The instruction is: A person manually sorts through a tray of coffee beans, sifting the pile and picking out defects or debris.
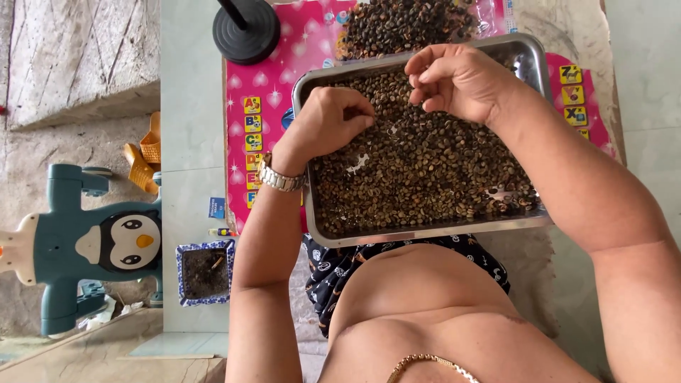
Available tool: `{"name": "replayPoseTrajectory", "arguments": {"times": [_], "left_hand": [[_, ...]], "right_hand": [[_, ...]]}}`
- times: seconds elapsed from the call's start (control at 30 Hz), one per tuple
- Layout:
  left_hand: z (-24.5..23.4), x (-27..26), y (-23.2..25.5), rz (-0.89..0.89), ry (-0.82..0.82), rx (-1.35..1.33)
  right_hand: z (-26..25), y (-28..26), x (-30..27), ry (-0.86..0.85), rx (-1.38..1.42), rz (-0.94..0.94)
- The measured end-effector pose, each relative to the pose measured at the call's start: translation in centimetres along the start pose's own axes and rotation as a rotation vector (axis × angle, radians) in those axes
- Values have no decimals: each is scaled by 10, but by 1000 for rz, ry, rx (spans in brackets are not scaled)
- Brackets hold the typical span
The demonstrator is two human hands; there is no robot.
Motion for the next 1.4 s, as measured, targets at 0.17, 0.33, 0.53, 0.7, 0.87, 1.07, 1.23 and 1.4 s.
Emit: {"name": "replayPoseTrajectory", "arguments": {"times": [0.17, 0.33, 0.53, 0.7, 0.87, 1.07, 1.23, 1.4], "left_hand": [[4, 6, 3, 114, 25, 51], [15, 5, 0, -19, -180, 297], [10, 4, 0, 3, -126, 288], [14, 18, 21, 90, -102, 190], [46, 40, 20, 272, -59, 292], [75, 44, 15, 212, -145, 316], [76, 40, 9, 195, -169, 361], [61, 36, -4, 103, -207, 349]], "right_hand": [[18, -13, -12, 164, -754, -299], [14, -3, -8, 156, -1488, -639], [12, -20, -19, 155, -1597, -489], [3, -18, -23, 219, -1736, -109], [3, -25, -28, 233, -1954, -27], [6, -42, -52, 265, -1992, -10], [11, -33, -44, 258, -1926, 132], [12, -27, -39, 178, -1889, 130]]}}
Point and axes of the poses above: each hand's wrist, its own x-axis towards the middle knuckle, its own z-axis out of the palm, y = z × x, the point moved 4 cm from there along x, towards the middle knuckle, and after that the axes turned 5 degrees about y, right-handed, at the moved point
